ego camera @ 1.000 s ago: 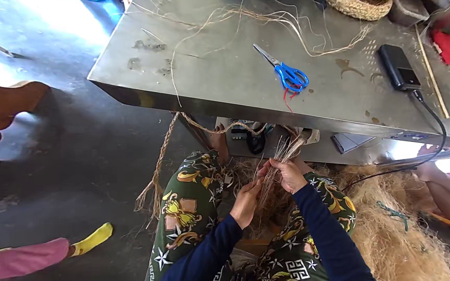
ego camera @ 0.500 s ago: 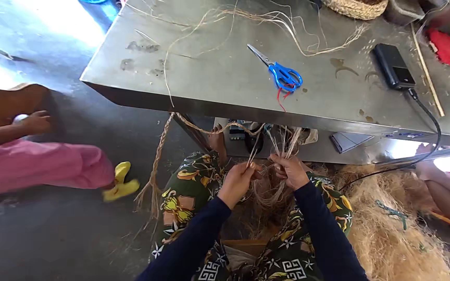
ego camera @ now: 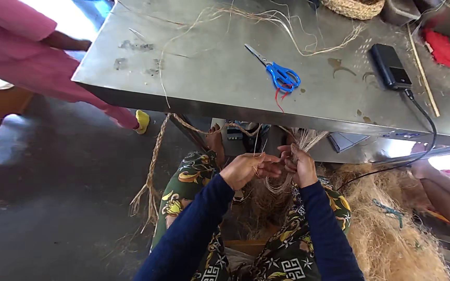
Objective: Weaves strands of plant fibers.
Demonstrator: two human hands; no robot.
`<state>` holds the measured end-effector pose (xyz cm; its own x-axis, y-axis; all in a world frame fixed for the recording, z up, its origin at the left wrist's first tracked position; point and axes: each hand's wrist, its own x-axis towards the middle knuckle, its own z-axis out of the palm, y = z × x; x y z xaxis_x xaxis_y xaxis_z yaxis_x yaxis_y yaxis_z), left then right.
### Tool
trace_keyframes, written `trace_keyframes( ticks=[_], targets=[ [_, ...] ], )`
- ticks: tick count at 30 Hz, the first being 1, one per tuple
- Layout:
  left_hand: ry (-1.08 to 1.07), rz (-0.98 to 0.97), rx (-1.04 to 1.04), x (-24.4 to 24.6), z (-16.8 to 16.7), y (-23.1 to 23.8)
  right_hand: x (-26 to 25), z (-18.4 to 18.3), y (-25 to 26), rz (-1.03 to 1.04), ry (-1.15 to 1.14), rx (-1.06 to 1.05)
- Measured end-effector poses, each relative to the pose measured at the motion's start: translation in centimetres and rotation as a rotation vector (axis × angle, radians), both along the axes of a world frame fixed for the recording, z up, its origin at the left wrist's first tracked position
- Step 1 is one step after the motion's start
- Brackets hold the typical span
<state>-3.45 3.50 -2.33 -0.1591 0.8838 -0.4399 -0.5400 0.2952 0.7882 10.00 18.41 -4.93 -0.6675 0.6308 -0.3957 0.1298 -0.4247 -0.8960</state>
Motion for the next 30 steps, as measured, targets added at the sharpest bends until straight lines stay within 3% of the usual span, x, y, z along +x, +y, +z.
trace_keyframes(
  ticks=[5, 9, 13, 19, 30],
  targets=[
    [-0.012, -0.127, 0.015, 0.8, -0.3, 0.0, 1.0, -0.3, 0.1, 0.228, 0.072, -0.058],
    [0.015, -0.2, -0.02, 1.6, -1.1, 0.5, 0.9, 0.1, -0.5, 0.268, 0.087, -0.04],
    [-0.026, -0.171, -0.061, 2.0, -1.1, 0.8, 0.5, 0.2, -0.8, 0.158, 0.015, -0.007],
    [-0.03, 0.123, -0.147, 1.6, -0.7, 0.7, 0.9, 0.0, 0.2, -0.002, -0.014, -0.036],
    [0.193, 0.149, -0.169, 1.9, -1.2, 0.6, 0.9, 0.5, 0.8, -0.148, -0.026, -0.08]
  ],
)
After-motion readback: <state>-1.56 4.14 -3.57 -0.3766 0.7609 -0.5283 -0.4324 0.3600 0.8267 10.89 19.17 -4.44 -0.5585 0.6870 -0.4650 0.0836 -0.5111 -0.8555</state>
